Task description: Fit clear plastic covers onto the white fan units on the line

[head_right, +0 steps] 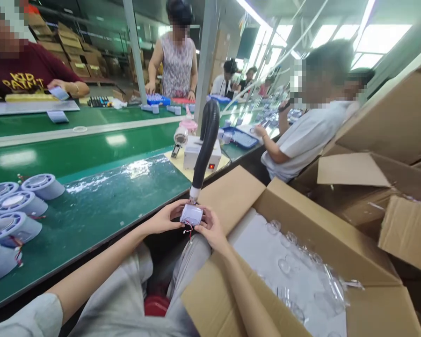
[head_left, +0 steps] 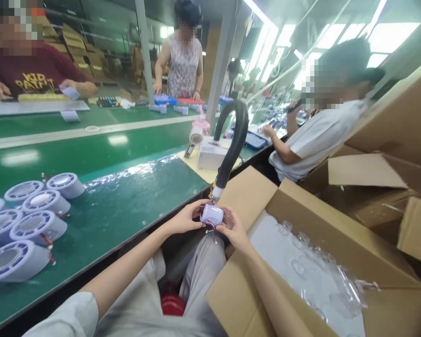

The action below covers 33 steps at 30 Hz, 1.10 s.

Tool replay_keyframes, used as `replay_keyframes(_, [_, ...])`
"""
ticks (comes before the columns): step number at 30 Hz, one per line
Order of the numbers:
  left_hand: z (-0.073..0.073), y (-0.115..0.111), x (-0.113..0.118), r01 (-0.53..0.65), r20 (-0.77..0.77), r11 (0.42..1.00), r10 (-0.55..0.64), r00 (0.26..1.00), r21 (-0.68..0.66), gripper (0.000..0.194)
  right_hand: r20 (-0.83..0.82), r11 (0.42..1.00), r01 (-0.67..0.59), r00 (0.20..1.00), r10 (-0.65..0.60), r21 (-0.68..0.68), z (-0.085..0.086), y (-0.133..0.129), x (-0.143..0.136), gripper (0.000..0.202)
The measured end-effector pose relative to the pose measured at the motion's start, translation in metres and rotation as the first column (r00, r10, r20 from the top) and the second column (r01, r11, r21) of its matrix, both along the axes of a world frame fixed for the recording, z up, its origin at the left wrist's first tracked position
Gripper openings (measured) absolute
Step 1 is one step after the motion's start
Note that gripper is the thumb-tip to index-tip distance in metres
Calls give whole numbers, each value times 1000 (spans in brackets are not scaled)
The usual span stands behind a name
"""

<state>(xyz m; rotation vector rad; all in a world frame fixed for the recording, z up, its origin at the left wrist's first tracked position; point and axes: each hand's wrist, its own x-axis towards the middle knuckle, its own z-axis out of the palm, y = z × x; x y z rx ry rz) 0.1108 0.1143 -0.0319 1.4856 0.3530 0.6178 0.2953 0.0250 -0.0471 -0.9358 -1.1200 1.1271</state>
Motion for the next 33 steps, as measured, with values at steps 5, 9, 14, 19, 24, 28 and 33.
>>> replay_keyframes(5, [-1, 30, 13, -12, 26, 999, 11, 1000, 39, 71, 16, 999, 8, 1000, -9, 49, -2, 33, 11, 59])
replay_keyframes(9, [-1, 24, 3, -11, 7, 1000, 11, 1000, 17, 72, 8, 1000, -24, 1000, 24, 11, -3, 26, 9, 60])
replay_keyframes(14, [-9, 14, 0, -9, -12, 999, 8, 1000, -46, 73, 8, 998, -37, 999, 37, -52, -2, 14, 8, 59])
replay_keyframes(19, [-15, 13, 15, 19, 8, 993, -19, 1000, -116, 77, 26, 997, -26, 999, 29, -79, 4, 2, 17, 58])
replay_keyframes(24, [-5, 12, 24, 85, 69, 982, -74, 995, -167, 65, 33, 997, 44, 999, -43, -60, 6, -2, 19, 57])
replay_keyframes(28, [0, 13, 17, 69, 76, 979, -55, 996, -191, 68, 14, 997, 64, 998, -63, -44, 6, 1, 10, 58])
replay_keyframes(33, [2, 14, 11, 4, 45, 977, 6, 999, -213, 73, -35, 992, 113, 993, -115, -60, 3, 3, -1, 62])
